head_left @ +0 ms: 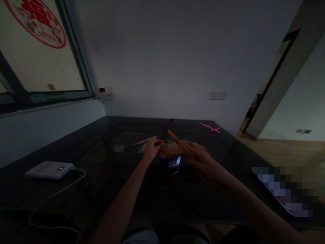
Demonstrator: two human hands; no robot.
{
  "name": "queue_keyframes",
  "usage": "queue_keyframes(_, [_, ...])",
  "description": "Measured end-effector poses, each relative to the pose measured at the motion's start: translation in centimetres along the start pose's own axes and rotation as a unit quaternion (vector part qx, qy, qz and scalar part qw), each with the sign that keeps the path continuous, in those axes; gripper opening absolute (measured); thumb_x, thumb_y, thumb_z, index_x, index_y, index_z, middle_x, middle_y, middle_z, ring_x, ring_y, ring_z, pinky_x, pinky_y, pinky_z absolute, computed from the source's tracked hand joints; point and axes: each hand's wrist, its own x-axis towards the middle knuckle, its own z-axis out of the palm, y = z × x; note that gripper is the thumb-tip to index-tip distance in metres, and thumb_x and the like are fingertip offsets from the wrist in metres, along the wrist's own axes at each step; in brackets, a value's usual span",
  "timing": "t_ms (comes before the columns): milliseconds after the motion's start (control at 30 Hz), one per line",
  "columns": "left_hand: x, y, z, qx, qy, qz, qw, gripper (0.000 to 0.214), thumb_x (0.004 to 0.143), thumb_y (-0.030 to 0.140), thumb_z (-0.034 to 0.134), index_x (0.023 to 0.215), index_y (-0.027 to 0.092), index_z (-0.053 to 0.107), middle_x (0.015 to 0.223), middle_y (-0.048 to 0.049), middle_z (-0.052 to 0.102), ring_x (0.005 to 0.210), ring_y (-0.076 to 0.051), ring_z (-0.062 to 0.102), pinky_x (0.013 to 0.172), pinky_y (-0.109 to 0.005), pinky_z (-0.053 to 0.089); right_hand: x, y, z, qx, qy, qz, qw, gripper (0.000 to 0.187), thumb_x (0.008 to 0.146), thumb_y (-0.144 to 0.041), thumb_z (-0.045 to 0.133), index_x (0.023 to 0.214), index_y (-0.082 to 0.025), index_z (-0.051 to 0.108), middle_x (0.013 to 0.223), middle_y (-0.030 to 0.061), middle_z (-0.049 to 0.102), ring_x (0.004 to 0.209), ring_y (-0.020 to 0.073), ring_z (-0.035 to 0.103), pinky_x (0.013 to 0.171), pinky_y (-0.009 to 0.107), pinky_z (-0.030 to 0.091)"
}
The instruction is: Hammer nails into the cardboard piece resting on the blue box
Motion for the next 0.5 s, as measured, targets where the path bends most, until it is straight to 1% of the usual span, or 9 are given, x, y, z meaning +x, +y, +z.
queue_keyframes(67, [-0.07, 0.06, 0.05, 0.022, 0.002, -0.002, 1.000, 0.012, 0.076, 0.021, 0.059, 0.081, 0.015, 0.068, 0.081, -0.0065, 0.069, 0.078, -0.018, 0.064, 0.073, -0.028, 0.048, 0.09, -0.28, 0.20, -0.006, -0.012, -0.004, 1.000, 0.048, 0.076, -0.018, 0.049, 0.124, -0.017, 0.048, 0.080, 0.0023, 0.062, 0.056, 0.0130, 0.055, 0.051, 0.025, 0.044])
queue_keyframes(167, [-0.20, 0.33, 0.06, 0.059, 0.002, -0.007, 0.998, 0.015, 0.077, 0.025, 0.058, 0.079, 0.014, 0.068, 0.079, -0.0072, 0.069, 0.075, -0.019, 0.063, 0.070, -0.029, 0.047, 0.26, -0.50, 0.41, 0.002, -0.017, -0.037, 0.999, 0.048, 0.074, -0.015, 0.051, 0.122, -0.015, 0.050, 0.095, 0.0058, 0.063, 0.076, 0.0175, 0.059, 0.065, 0.028, 0.047])
queue_keyframes(200, [-0.26, 0.45, 0.05, 0.061, -0.001, -0.009, 0.998, 0.015, 0.077, 0.025, 0.058, 0.079, 0.014, 0.068, 0.078, -0.0071, 0.069, 0.075, -0.019, 0.063, 0.069, -0.029, 0.047, 0.30, -0.51, 0.46, 0.009, -0.018, -0.041, 0.999, 0.048, 0.074, -0.015, 0.051, 0.122, -0.015, 0.050, 0.097, 0.0059, 0.064, 0.078, 0.0180, 0.059, 0.066, 0.029, 0.047])
queue_keyframes(333, [-0.42, 0.80, 0.03, 0.037, 0.004, -0.002, 0.999, 0.011, 0.077, 0.020, 0.059, 0.081, 0.015, 0.068, 0.082, -0.0064, 0.070, 0.078, -0.018, 0.064, 0.071, -0.028, 0.047, 0.31, -0.42, 0.59, 0.026, 0.002, -0.032, 0.999, 0.047, 0.075, -0.015, 0.051, 0.122, -0.018, 0.051, 0.089, 0.0046, 0.065, 0.070, 0.0179, 0.059, 0.061, 0.030, 0.047])
queue_keyframes(433, [-0.38, 0.67, 0.09, 0.040, 0.010, 0.000, 0.999, 0.010, 0.076, 0.020, 0.060, 0.081, 0.015, 0.068, 0.082, -0.0068, 0.070, 0.078, -0.018, 0.064, 0.071, -0.028, 0.047, 0.21, -0.34, 0.66, 0.019, 0.015, -0.045, 0.999, 0.046, 0.074, -0.013, 0.052, 0.120, -0.018, 0.054, 0.097, 0.0060, 0.065, 0.082, 0.0205, 0.060, 0.072, 0.034, 0.047])
queue_keyframes(500, [-0.30, 0.43, 0.14, 0.057, 0.005, -0.002, 0.998, 0.012, 0.077, 0.022, 0.059, 0.080, 0.014, 0.068, 0.079, -0.0068, 0.069, 0.074, -0.018, 0.063, 0.068, -0.028, 0.047, 0.11, -0.26, 0.67, 0.012, 0.007, -0.049, 0.999, 0.047, 0.073, -0.013, 0.053, 0.120, -0.016, 0.053, 0.103, 0.0070, 0.064, 0.088, 0.0217, 0.059, 0.077, 0.035, 0.046])
